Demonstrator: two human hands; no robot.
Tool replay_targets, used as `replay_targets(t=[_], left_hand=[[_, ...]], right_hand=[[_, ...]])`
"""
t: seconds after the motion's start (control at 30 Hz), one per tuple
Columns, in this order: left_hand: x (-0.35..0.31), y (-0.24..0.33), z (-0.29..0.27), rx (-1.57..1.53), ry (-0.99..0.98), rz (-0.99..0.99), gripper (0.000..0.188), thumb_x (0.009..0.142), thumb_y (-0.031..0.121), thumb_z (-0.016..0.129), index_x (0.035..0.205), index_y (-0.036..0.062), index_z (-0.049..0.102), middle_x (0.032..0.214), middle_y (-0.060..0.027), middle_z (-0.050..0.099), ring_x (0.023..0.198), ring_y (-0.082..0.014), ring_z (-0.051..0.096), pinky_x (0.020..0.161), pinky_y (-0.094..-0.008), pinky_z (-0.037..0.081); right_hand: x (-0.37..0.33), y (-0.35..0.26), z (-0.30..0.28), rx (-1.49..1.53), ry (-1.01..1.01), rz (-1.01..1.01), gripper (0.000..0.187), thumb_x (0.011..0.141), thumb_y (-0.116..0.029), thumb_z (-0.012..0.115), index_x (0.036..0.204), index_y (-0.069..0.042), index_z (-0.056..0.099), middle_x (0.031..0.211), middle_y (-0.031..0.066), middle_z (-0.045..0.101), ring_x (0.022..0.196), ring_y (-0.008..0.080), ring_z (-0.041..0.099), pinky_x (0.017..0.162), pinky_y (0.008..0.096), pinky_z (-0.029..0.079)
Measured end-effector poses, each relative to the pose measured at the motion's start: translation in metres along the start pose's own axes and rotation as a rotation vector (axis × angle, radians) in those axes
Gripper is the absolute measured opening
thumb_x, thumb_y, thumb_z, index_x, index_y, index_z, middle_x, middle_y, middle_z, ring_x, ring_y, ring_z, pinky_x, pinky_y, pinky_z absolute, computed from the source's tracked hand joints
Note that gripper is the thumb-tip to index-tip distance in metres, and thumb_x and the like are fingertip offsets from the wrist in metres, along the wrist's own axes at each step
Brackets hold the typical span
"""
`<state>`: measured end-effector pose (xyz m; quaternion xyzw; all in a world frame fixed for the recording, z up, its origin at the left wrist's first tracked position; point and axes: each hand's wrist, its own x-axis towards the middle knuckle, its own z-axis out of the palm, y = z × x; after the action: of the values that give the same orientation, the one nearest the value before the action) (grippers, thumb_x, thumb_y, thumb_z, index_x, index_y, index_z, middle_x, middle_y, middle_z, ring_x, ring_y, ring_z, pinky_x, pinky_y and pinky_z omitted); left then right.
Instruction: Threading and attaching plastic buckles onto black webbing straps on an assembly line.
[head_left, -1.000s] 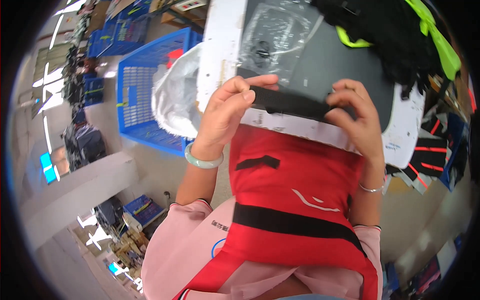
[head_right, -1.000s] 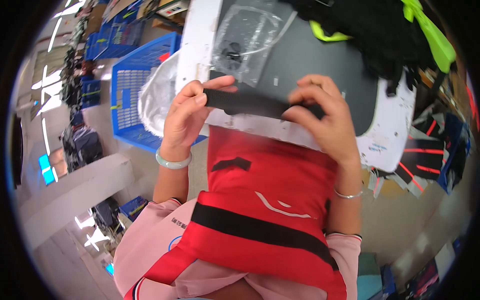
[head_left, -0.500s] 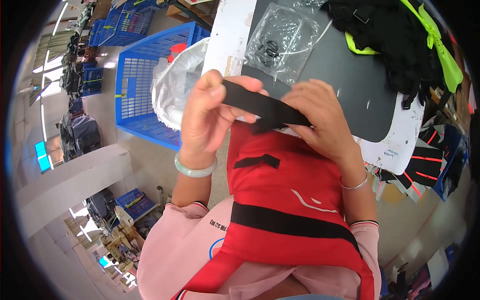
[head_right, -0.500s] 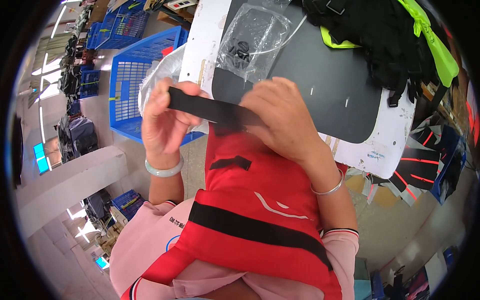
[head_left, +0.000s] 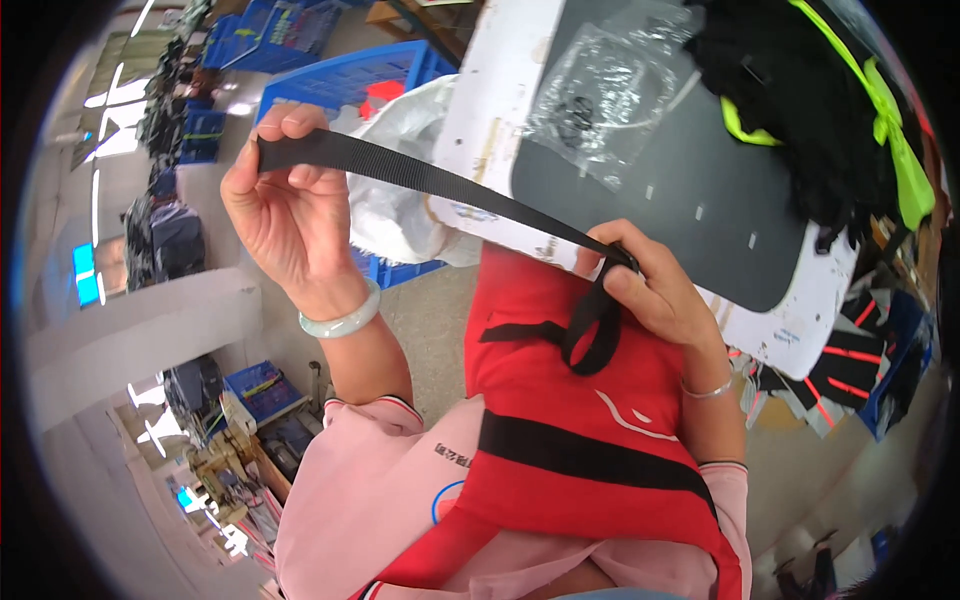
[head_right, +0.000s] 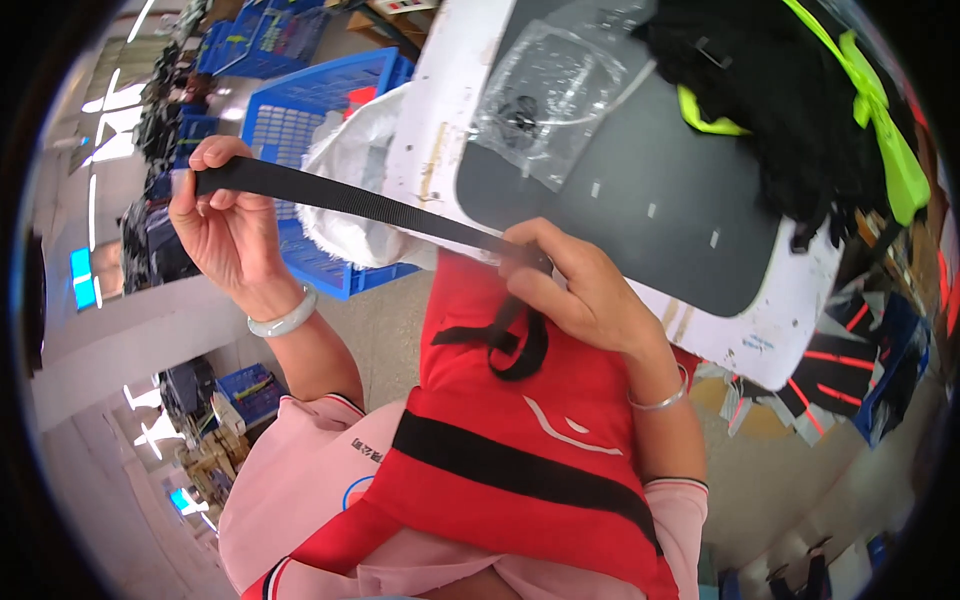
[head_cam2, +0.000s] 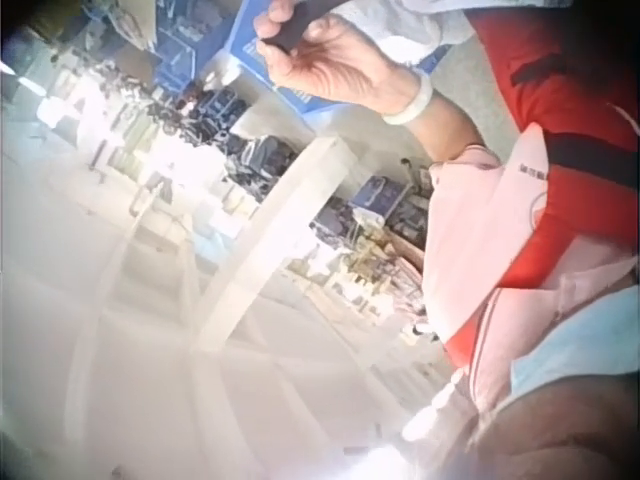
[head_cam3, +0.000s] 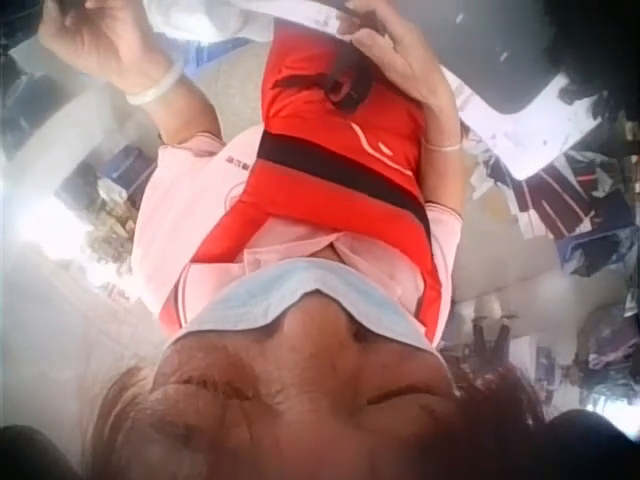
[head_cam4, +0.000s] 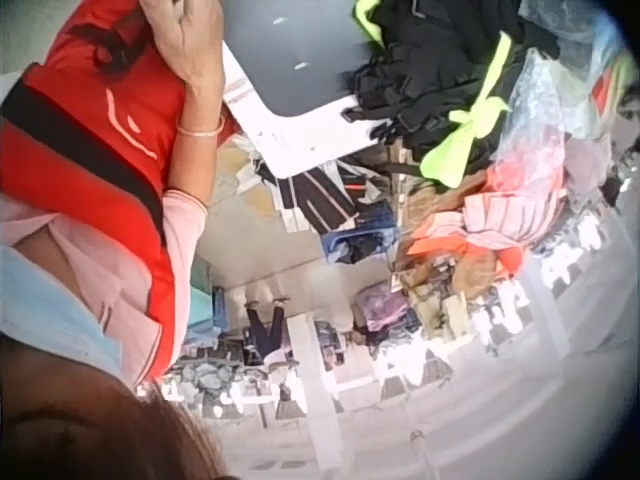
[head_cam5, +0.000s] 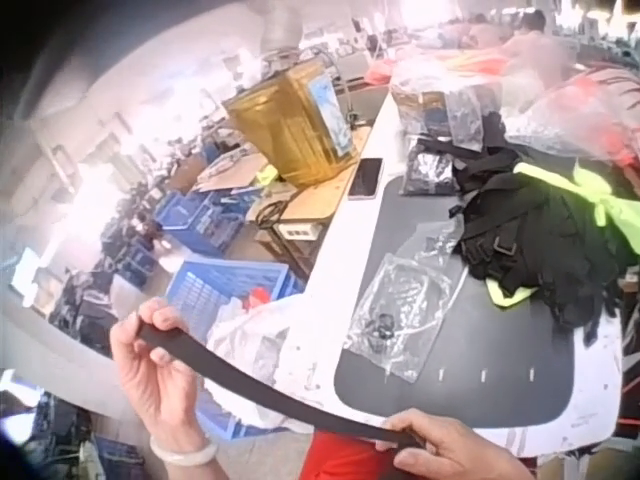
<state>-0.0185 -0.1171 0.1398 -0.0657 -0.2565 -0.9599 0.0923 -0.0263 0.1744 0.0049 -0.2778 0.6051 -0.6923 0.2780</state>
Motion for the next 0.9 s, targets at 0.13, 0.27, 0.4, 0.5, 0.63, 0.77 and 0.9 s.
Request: replay_targets(t=[0.13, 0.27, 0.4, 0.5, 0.63, 0.77, 0.9], left_hand=[[-0.001, 0.049, 0.017, 0.278, -0.151, 0.267, 0.012, 0.085, 0.006, 0.052, 0.087, -0.0061, 0.052, 0.094, -0.0124, 0.047, 0.095, -0.0230, 0.047, 0.070, -0.0310, 0.047], [-0.006, 0.080, 0.018, 0.679, -0.078, 0.490, 0.010, 0.086, 0.007, 0.052, 0.084, -0.0018, 0.055, 0.097, -0.0159, 0.056, 0.098, -0.0261, 0.053, 0.072, -0.0313, 0.049], [0.011, 0.061, -0.040, 1.026, 0.074, 0.610, 0.007, 0.088, 0.008, 0.054, 0.085, 0.0022, 0.056, 0.097, -0.0170, 0.062, 0.090, -0.0281, 0.061, 0.070, -0.0311, 0.051], [0.009, 0.045, -0.103, 1.342, 0.363, 0.504, 0.015, 0.091, 0.010, 0.056, 0.079, 0.0022, 0.053, 0.091, -0.0125, 0.065, 0.078, -0.0170, 0.060, 0.070, -0.0298, 0.051], [-0.019, 0.040, -0.191, 1.713, 0.421, 0.081, 0.020, 0.088, 0.010, 0.059, 0.073, 0.0018, 0.050, 0.084, -0.0064, 0.064, 0.075, -0.0078, 0.057, 0.069, -0.0244, 0.048], [-0.017, 0.002, -0.213, 2.085, 0.333, -0.092, 0.015, 0.086, 0.014, 0.063, 0.085, -0.0010, 0.059, 0.097, -0.0091, 0.065, 0.083, -0.0127, 0.059, 0.071, -0.0263, 0.047], [0.005, -0.030, -0.176, 1.950, 0.288, 0.080, 0.013, 0.086, 0.013, 0.063, 0.089, -0.0004, 0.062, 0.102, -0.0092, 0.065, 0.087, -0.0148, 0.059, 0.073, -0.0260, 0.046]], right_hand=[[-0.005, 0.013, 0.004, 0.011, 0.108, -0.045, 0.044, 0.086, -0.015, 0.055, 0.127, -0.003, 0.046, 0.107, 0.0106, 0.059, 0.095, 0.0167, 0.055, 0.090, 0.0302, 0.043], [-0.010, 0.023, -0.008, 0.171, 0.236, 0.016, 0.038, 0.091, -0.016, 0.050, 0.125, 0.001, 0.047, 0.107, 0.0094, 0.058, 0.098, 0.0160, 0.053, 0.091, 0.0292, 0.041], [-0.019, 0.024, -0.025, 0.092, 0.379, 0.044, 0.034, 0.095, -0.019, 0.048, 0.122, 0.001, 0.049, 0.110, 0.0090, 0.056, 0.098, 0.0136, 0.053, 0.088, 0.0270, 0.041], [-0.018, 0.021, -0.041, 0.027, 0.631, 0.091, 0.034, 0.094, -0.013, 0.051, 0.125, 0.002, 0.048, 0.113, 0.0088, 0.056, 0.098, 0.0129, 0.055, 0.087, 0.0245, 0.042], [-0.019, 0.019, -0.084, -0.092, 0.832, 0.032, 0.037, 0.095, -0.015, 0.050, 0.128, 0.002, 0.047, 0.118, 0.0109, 0.056, 0.096, 0.0132, 0.057, 0.084, 0.0254, 0.045], [-0.016, 0.007, -0.118, -0.190, 0.968, -0.020, 0.037, 0.096, -0.016, 0.049, 0.128, 0.002, 0.048, 0.120, 0.0112, 0.056, 0.094, 0.0125, 0.058, 0.081, 0.0255, 0.047], [-0.002, -0.006, -0.126, -0.602, 1.047, 0.012, 0.033, 0.093, -0.012, 0.049, 0.123, 0.001, 0.052, 0.117, 0.0121, 0.056, 0.093, 0.0183, 0.060, 0.080, 0.0260, 0.048]])
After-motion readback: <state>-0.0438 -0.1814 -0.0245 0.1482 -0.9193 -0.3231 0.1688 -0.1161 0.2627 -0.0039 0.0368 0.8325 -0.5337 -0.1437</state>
